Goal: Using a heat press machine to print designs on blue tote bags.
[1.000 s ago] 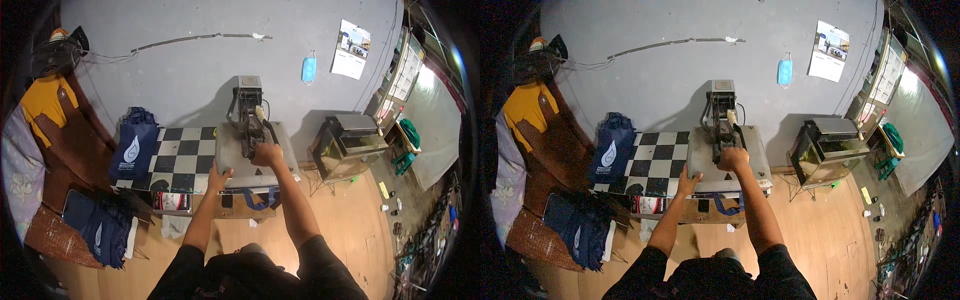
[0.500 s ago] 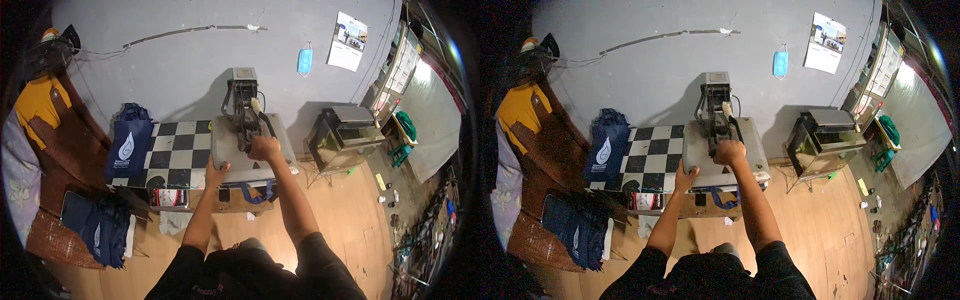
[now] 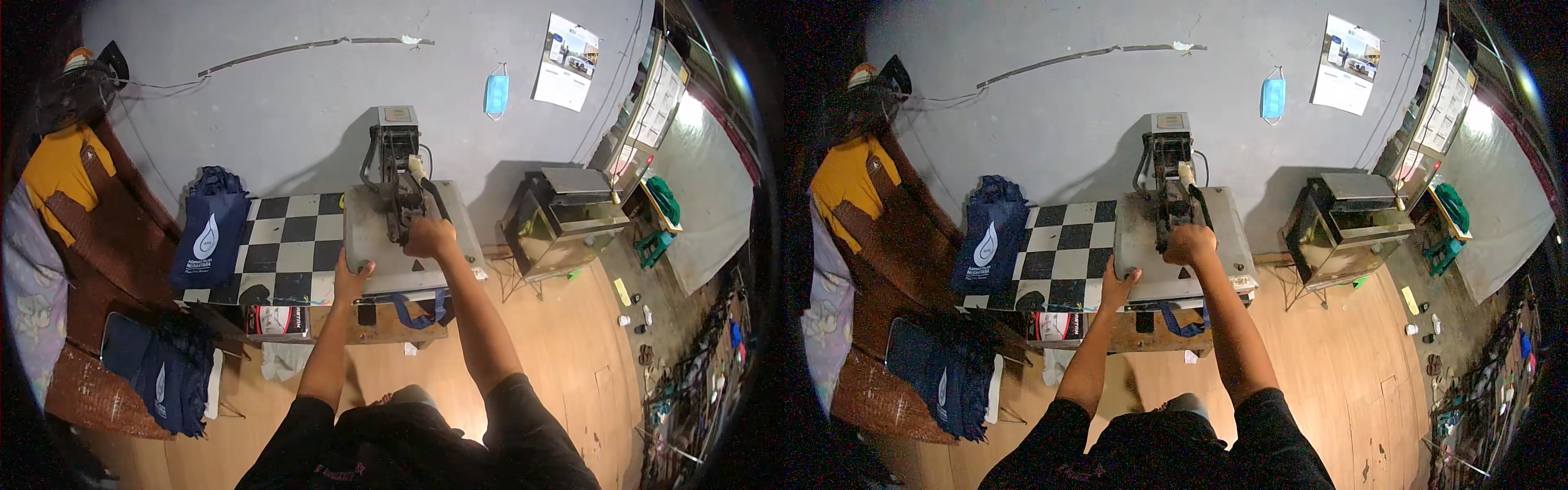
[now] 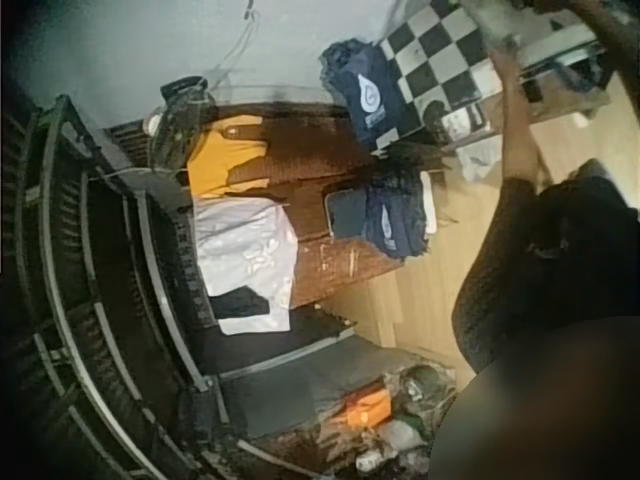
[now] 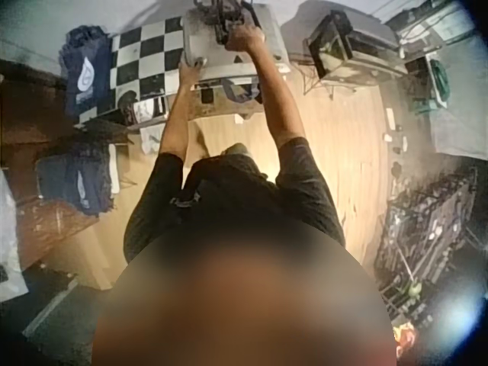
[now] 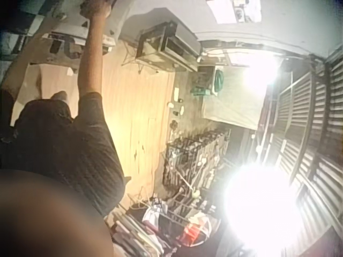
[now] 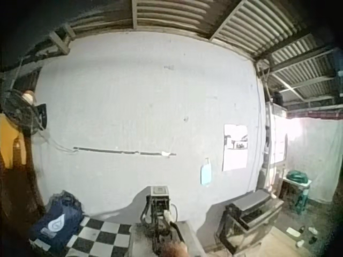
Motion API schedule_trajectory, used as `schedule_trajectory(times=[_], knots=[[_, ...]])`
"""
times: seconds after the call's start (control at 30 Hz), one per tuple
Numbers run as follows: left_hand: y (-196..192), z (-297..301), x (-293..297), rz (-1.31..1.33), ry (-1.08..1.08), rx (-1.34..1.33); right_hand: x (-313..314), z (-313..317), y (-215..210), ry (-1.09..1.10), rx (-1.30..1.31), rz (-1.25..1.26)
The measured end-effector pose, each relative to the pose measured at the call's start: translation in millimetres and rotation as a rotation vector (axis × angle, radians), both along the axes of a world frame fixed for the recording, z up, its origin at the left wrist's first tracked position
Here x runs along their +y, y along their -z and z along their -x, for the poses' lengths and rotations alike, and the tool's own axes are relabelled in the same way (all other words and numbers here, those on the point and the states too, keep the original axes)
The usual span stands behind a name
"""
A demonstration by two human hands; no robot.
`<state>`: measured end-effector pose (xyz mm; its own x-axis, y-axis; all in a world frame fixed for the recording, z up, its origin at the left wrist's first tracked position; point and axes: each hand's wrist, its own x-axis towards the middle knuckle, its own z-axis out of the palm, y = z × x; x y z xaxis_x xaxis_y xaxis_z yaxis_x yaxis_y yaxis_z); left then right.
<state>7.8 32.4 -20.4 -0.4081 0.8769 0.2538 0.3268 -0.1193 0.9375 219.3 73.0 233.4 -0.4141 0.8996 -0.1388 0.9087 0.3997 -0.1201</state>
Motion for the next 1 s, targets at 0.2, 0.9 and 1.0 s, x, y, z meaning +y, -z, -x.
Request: schedule_trajectory(times=[0.2,0.9,1.0], knots=[[2,1,-1,0.050,0.012,-0.024,4,2,1,-0.035,-0.095,0.109],[-8,0,-3,0.074,-0.031,0.076,3,-1,-11,-0.109,-0.142,0.149],[-7,-1,-4,0.082,-0.068,0.086,5,-1,-10,-0.116,-0.157,0.155]])
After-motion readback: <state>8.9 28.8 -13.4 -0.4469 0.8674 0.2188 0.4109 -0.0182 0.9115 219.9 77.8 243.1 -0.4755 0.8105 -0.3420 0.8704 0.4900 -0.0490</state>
